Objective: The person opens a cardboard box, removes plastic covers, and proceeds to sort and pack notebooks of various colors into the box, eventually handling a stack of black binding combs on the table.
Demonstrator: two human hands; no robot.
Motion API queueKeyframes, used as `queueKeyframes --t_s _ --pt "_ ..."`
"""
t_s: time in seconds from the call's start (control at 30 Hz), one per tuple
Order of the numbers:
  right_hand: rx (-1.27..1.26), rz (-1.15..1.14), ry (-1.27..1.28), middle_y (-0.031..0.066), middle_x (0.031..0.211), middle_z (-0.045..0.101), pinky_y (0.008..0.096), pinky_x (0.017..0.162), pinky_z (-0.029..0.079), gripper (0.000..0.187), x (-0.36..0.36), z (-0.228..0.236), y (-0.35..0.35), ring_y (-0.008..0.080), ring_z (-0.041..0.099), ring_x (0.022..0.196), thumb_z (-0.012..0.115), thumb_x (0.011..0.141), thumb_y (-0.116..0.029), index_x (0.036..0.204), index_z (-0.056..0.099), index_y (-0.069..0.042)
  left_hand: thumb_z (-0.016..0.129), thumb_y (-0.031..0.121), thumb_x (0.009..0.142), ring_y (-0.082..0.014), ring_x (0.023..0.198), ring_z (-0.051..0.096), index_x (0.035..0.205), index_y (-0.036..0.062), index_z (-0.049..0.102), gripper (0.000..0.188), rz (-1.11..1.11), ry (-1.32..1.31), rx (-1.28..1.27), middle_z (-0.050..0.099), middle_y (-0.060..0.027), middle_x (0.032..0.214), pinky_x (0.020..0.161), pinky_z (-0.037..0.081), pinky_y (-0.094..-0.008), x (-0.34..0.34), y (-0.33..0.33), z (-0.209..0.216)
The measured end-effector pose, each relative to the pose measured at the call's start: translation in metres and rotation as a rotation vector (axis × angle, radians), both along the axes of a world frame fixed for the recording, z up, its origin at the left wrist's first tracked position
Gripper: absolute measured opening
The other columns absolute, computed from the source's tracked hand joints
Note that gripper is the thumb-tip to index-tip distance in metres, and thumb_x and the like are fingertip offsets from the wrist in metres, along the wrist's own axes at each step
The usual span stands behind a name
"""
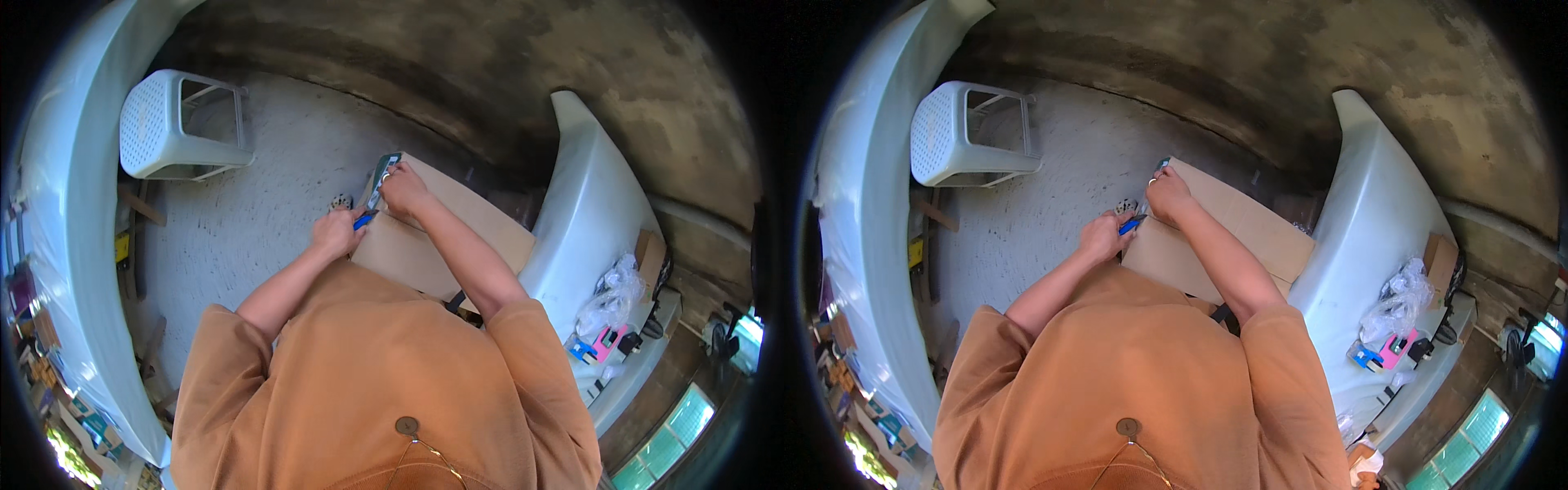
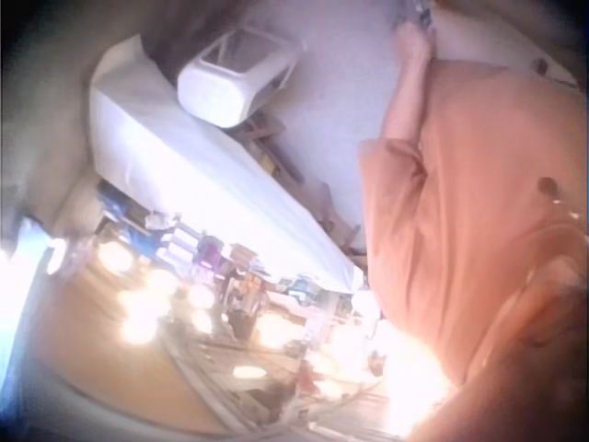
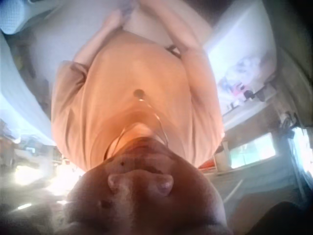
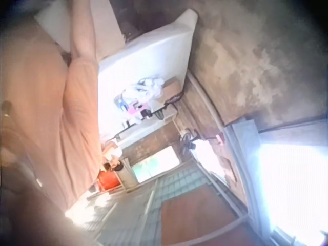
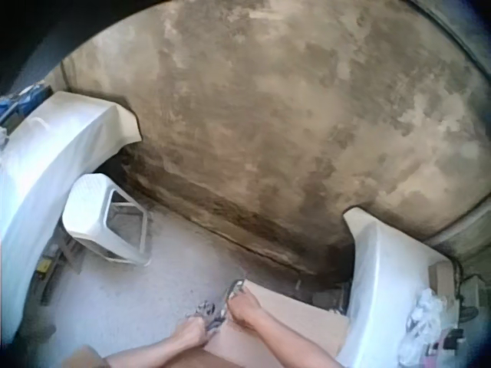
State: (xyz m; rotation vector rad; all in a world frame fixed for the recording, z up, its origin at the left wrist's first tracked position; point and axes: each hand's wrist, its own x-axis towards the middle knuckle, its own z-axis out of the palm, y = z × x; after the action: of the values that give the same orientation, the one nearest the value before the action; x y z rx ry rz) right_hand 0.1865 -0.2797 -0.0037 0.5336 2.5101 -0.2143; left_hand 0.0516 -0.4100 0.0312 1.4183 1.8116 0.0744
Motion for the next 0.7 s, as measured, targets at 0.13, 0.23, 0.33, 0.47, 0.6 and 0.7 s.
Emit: queueKeyframes --t_s 0.13,0.23,0.33,0.47,0.6,0.7 --pt "-0.199 -0.208 0.100 0.0052 0.092 0.066 0.0370 0.095 0.030 0.020 0.002 0.023 0.001 0.0203 0.052 0.106 0.053 0.075 -0.013 0.086 0.070 -0.016 0.063 0.033 0.079 -0.0310 0.090 0.061 0.120 0.0221 0.058 0.043 -0.090 0.067 -0.013 0.060 -0.0132 0.100 0.076 0.049 -0.0416 -0.002 0.012 0.012" --pt "-0.195 -0.206 0.173 0.0050 0.089 0.065 0.0375 0.092 0.030 0.021 0.007 0.019 0.004 0.0197 0.053 0.103 0.054 0.073 -0.012 0.086 0.070 -0.017 0.063 0.033 0.079 -0.0309 0.090 0.061 0.119 0.0220 0.058 0.041 -0.152 0.120 0.018 0.060 -0.0127 0.099 0.076 0.050 -0.0412 0.004 0.023 0.012" --pt "-0.217 -0.200 0.223 0.0043 0.087 0.065 0.0371 0.090 0.031 0.020 0.010 0.017 0.003 0.0191 0.053 0.101 0.054 0.072 -0.011 0.085 0.069 -0.017 0.062 0.030 0.078 -0.0307 0.088 0.062 0.115 0.0201 0.060 0.038 -0.145 0.146 0.039 0.061 -0.0128 0.097 0.073 0.051 -0.0419 0.001 0.025 0.025" --pt "-0.225 -0.214 0.143 0.0034 0.094 0.066 0.0370 0.091 0.029 0.020 0.007 0.018 0.005 0.0190 0.052 0.108 0.056 0.074 -0.015 0.088 0.071 -0.019 0.062 0.027 0.077 -0.0320 0.085 0.063 0.112 0.0181 0.060 0.036 -0.160 0.240 0.020 0.061 -0.0136 0.094 0.069 0.052 -0.0429 0.015 0.025 0.066" --pt "-0.226 -0.184 0.173 0.0027 0.097 0.065 0.0381 0.089 0.029 0.022 0.008 0.014 0.003 0.0191 0.052 0.107 0.056 0.073 -0.014 0.089 0.070 -0.021 0.061 0.026 0.078 -0.0320 0.083 0.063 0.115 0.0190 0.059 0.038 -0.149 0.273 0.015 0.061 -0.0142 0.094 0.068 0.052 -0.0427 0.028 0.019 0.042" --pt "-0.248 -0.208 0.180 0.0020 0.096 0.066 0.0395 0.089 0.029 0.022 0.013 0.010 0.007 0.0195 0.052 0.108 0.056 0.073 -0.014 0.089 0.070 -0.021 0.061 0.026 0.078 -0.0325 0.082 0.064 0.116 0.0189 0.058 0.038 -0.182 0.271 0.019 0.061 -0.0146 0.094 0.068 0.052 -0.0423 0.032 0.019 0.061"
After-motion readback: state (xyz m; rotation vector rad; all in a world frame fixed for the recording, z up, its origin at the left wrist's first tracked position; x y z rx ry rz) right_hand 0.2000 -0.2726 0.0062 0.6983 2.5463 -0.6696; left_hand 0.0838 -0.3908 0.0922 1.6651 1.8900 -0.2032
